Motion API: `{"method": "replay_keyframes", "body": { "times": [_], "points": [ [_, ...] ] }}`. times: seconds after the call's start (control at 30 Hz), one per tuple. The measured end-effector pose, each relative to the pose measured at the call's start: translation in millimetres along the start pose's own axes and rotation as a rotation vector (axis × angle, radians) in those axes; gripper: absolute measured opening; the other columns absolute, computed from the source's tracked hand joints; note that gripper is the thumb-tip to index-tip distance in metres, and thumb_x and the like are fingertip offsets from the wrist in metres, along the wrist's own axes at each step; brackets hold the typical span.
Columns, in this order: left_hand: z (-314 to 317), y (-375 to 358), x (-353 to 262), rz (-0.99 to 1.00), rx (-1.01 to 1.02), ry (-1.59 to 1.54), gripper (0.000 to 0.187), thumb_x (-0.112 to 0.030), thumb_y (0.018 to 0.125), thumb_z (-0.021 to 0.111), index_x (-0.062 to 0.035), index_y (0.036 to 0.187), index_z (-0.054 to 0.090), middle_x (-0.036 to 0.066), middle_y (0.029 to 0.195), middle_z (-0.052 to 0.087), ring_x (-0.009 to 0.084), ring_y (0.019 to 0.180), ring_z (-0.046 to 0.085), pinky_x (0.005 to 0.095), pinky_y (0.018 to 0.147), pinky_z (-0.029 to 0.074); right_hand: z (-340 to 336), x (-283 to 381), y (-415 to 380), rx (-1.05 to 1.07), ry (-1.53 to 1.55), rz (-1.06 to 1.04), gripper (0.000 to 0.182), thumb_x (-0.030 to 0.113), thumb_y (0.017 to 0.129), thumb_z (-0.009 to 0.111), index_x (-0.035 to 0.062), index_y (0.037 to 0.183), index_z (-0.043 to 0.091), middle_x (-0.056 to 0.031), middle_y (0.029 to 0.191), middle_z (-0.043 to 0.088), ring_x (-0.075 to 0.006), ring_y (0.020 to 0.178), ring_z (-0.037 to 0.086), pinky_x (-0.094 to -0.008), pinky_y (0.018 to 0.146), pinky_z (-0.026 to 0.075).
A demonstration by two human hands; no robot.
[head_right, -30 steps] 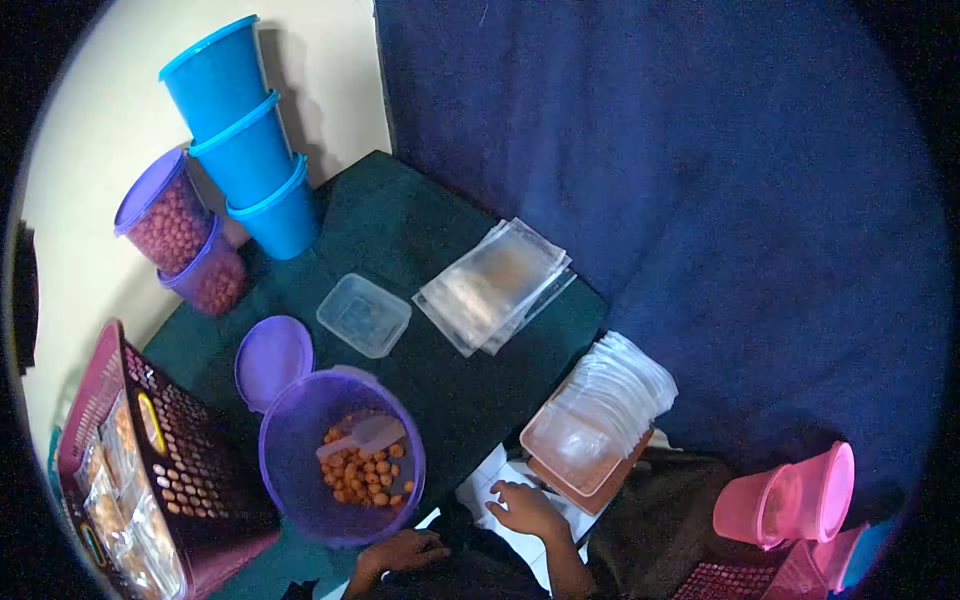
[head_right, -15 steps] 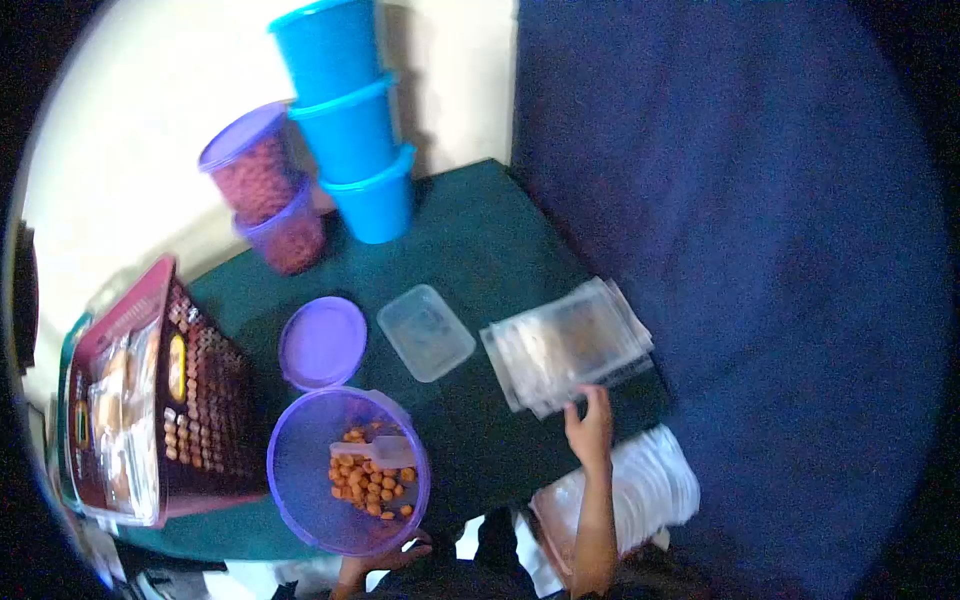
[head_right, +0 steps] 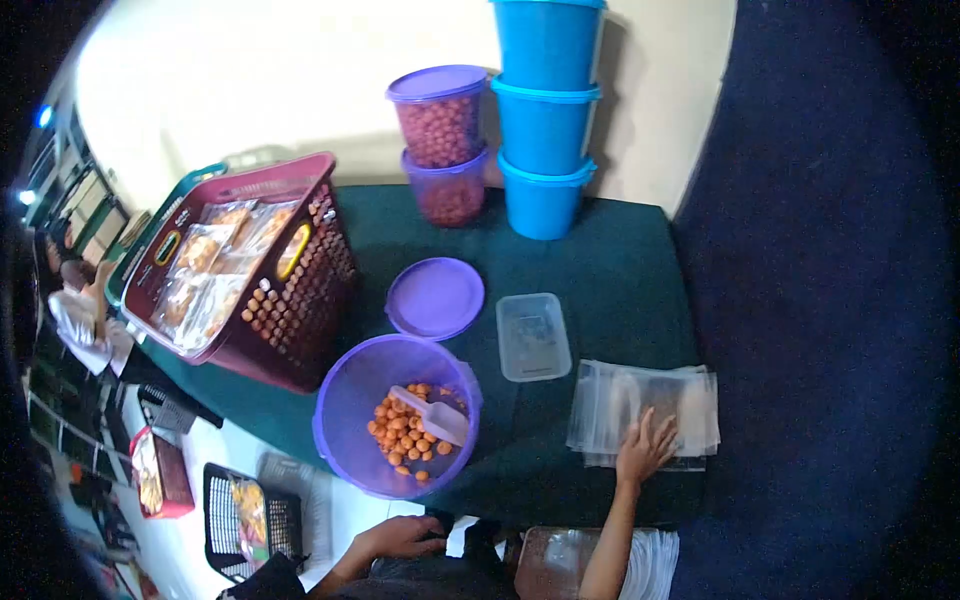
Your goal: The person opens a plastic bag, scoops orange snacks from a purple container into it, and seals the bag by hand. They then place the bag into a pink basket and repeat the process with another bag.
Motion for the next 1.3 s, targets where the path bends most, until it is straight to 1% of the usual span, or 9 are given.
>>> {"method": "replay_keyframes", "body": {
  "times": [0.33, 0.47, 0.53, 0.63, 0.87, 0.93, 1.0, 1.13, 1.3],
  "points": [
    [-7.3, -31.5, 0.8, -0.010, -0.151, 0.019, 0.041, -0.040, 0.079, 0.043, -0.0031, 0.097, 0.049, 0.018, 0.093, 0.054, 0.0334, 0.088, 0.051, 0.0406, 0.075, 0.040, -6.3, -4.0, 1.0, -0.235, 0.193, -0.103, 0.034, 0.019, 0.082, 0.039, 0.0152, 0.115, 0.047, -0.0123, 0.119, 0.042, -0.0335, 0.112, 0.036, -0.0413, 0.093, 0.027],
    [-5.8, -37.9, 12.7, 0.030, -0.191, -0.025, 0.042, -0.039, 0.080, 0.043, -0.0021, 0.098, 0.049, 0.018, 0.093, 0.053, 0.0339, 0.088, 0.051, 0.0409, 0.076, 0.040, -11.0, -12.4, 5.9, -0.214, 0.338, -0.125, 0.033, 0.014, 0.082, 0.038, 0.0058, 0.113, 0.047, -0.0119, 0.117, 0.045, -0.0312, 0.110, 0.038, -0.0365, 0.094, 0.027],
    [-7.9, -47.3, 12.4, 0.112, -0.203, -0.020, 0.042, -0.039, 0.080, 0.043, -0.0014, 0.099, 0.048, 0.018, 0.094, 0.053, 0.0344, 0.088, 0.050, 0.0404, 0.076, 0.040, -16.1, -34.0, 5.6, -0.223, 0.679, 0.025, 0.033, 0.013, 0.084, 0.037, -0.0009, 0.113, 0.044, -0.0136, 0.117, 0.044, -0.0269, 0.110, 0.040, -0.0321, 0.093, 0.029],
    [-24.7, -76.3, 13.0, 0.168, -0.238, -0.124, 0.041, -0.037, 0.081, 0.042, -0.0009, 0.099, 0.047, 0.020, 0.092, 0.052, 0.0355, 0.086, 0.050, 0.0405, 0.075, 0.040, -47.4, -48.1, 3.6, -0.476, 0.682, 0.003, 0.033, 0.013, 0.086, 0.036, -0.0011, 0.115, 0.042, -0.0144, 0.119, 0.041, -0.0226, 0.111, 0.040, -0.0293, 0.092, 0.030],
    [-76.8, -147.2, 37.0, 0.288, -0.391, -0.214, 0.042, -0.030, 0.082, 0.046, 0.0027, 0.107, 0.041, 0.020, 0.101, 0.049, 0.0305, 0.093, 0.049, 0.0370, 0.077, 0.040, -199.5, 107.7, -66.2, -0.688, 0.978, -0.073, 0.034, 0.016, 0.087, 0.035, -0.0010, 0.116, 0.041, -0.0125, 0.120, 0.041, -0.0192, 0.109, 0.041, -0.0272, 0.092, 0.029],
    [-104.3, -176.2, 50.6, 0.408, -0.675, -0.661, 0.052, -0.022, 0.078, 0.053, 0.0008, 0.119, 0.030, 0.017, 0.113, 0.043, 0.0261, 0.101, 0.047, 0.0353, 0.084, 0.037, -229.6, 189.2, -95.3, -0.493, 1.075, -0.364, 0.034, 0.015, 0.087, 0.035, -0.0018, 0.115, 0.041, -0.0132, 0.120, 0.041, -0.0183, 0.109, 0.041, -0.0265, 0.093, 0.028],
    [-118.5, -194.7, 61.6, 0.440, -0.773, -0.711, 0.060, -0.018, 0.076, 0.056, -0.0005, 0.123, 0.022, 0.016, 0.119, 0.038, 0.0251, 0.105, 0.043, 0.0357, 0.088, 0.034, -233.1, 258.2, -130.6, -0.356, 1.080, -0.578, 0.033, 0.013, 0.086, 0.035, -0.0028, 0.115, 0.042, -0.0129, 0.118, 0.043, -0.0186, 0.110, 0.040, -0.0279, 0.093, 0.028],
    [-146.6, -226.1, 84.6, 0.547, -0.949, -0.833, 0.077, -0.014, 0.073, 0.061, -0.0029, 0.129, 0.009, 0.016, 0.125, 0.032, 0.0263, 0.112, 0.036, 0.0365, 0.092, 0.030, -217.0, 374.3, -223.5, -0.062, 1.355, -0.647, 0.028, 0.001, 0.081, 0.040, -0.0026, 0.107, 0.049, -0.0157, 0.111, 0.049, -0.0243, 0.107, 0.044, -0.0340, 0.091, 0.032],
    [-162.8, -249.4, 100.1, 0.770, -0.940, -1.008, 0.080, 0.000, 0.072, 0.057, -0.0076, 0.130, 0.004, 0.017, 0.129, 0.026, 0.0245, 0.115, 0.033, 0.0362, 0.095, 0.026, -188.5, 419.2, -265.1, 0.016, 1.406, -0.738, 0.026, -0.006, 0.077, 0.042, -0.0024, 0.099, 0.055, -0.0165, 0.104, 0.053, -0.0260, 0.104, 0.046, -0.0372, 0.093, 0.029]
  ]
}}
Point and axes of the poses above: each hand's wrist, its own y-axis towards the middle knuckle, its own z-axis out of the palm, x = y × z, the point moved 8 cm from there along y, towards the middle knuckle
